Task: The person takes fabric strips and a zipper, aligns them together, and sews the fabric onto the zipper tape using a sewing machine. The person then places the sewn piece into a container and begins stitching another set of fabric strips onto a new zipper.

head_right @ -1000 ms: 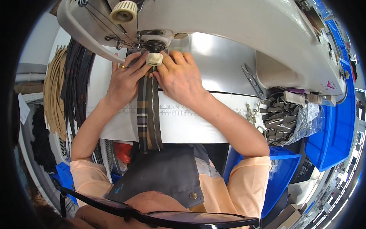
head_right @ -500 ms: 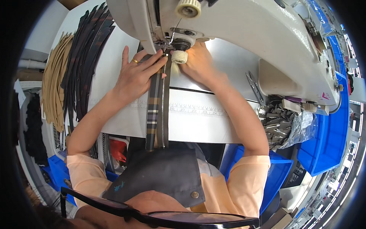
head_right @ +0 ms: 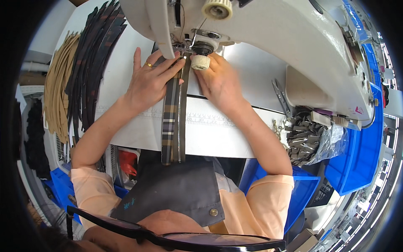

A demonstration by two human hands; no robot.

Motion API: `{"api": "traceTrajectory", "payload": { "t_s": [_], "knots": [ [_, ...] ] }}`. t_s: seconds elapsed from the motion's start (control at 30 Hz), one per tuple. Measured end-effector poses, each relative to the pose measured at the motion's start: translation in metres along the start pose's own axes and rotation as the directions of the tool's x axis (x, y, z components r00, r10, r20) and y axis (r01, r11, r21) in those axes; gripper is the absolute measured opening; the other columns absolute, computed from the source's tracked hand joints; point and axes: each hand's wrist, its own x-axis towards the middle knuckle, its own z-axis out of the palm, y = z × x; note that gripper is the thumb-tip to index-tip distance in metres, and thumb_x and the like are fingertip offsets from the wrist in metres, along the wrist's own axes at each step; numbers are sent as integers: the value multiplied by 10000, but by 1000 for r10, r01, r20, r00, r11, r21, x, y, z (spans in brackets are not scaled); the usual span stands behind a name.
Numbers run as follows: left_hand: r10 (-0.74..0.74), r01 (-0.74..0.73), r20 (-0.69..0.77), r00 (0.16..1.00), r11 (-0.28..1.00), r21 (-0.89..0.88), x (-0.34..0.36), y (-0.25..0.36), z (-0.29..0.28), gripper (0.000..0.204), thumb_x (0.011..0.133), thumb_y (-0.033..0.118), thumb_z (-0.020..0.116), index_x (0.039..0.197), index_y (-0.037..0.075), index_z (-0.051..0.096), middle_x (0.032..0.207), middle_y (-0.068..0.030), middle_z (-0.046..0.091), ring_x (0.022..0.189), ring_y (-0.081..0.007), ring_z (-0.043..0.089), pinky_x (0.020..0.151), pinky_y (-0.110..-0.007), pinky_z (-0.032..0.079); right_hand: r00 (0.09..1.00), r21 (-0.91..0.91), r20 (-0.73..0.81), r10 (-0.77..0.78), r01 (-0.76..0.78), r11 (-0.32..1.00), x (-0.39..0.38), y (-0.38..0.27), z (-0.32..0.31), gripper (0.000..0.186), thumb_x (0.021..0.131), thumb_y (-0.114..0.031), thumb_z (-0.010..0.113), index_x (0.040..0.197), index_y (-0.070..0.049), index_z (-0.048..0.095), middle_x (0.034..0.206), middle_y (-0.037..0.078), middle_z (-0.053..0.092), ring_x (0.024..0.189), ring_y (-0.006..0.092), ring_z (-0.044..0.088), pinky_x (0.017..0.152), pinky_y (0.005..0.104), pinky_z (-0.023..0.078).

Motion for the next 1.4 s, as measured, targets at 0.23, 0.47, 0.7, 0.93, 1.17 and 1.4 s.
{"api": "traceTrajectory", "payload": {
  "t_s": [0.23,0.47,0.7,0.93,1.17,1.4],
  "knots": [
    [63,-58,-88,994,997,60,-5,0,-1,308,778,169,678,1085,162,660,1169,-19,606,1215,-216,467,1043,-689,125,999,-116,43,-28,33,993,-2,2,1,281,837,-56,633,1117,-82,640,1179,38,636,923,263,646,707,336,545],
    [0,-3,54,999,998,64,-7,4,-8,383,782,205,699,1162,175,655,1237,34,596,1149,-191,496,1052,-658,147,985,-139,73,-156,165,976,1,1,3,308,808,-45,645,1115,-69,649,1177,40,638,994,255,640,732,320,545],
    [-3,7,71,998,999,-54,-4,-3,-7,503,700,94,693,1196,137,621,1278,-16,565,1172,-200,471,1053,-679,163,993,-192,107,-44,64,979,4,-7,1,337,791,-24,645,1122,-87,656,1174,26,640,982,252,649,755,313,548],
    [-13,17,68,998,998,-63,-3,-4,-7,514,701,96,698,1206,141,615,1288,-10,560,1189,-197,458,1055,-659,177,996,-191,82,-22,37,981,5,-8,4,371,791,-22,642,1150,-115,649,1172,20,639,940,258,659,710,303,552],
    [-16,19,53,998,999,-39,3,-8,0,503,718,78,679,1213,140,610,1300,-10,556,1194,-202,461,1049,-644,194,996,-230,86,7,13,973,6,-3,4,398,792,-22,632,1177,-122,633,1168,26,637,957,258,652,711,311,551],
    [-6,6,5,1000,1000,-11,-3,-3,3,478,715,69,677,1184,143,624,1253,-1,586,1157,-186,492,1049,-648,199,988,-180,-57,-144,132,975,-1,3,-1,463,779,-1,633,1223,-130,602,1050,54,643,794,236,632,604,313,500]
  ]
}}
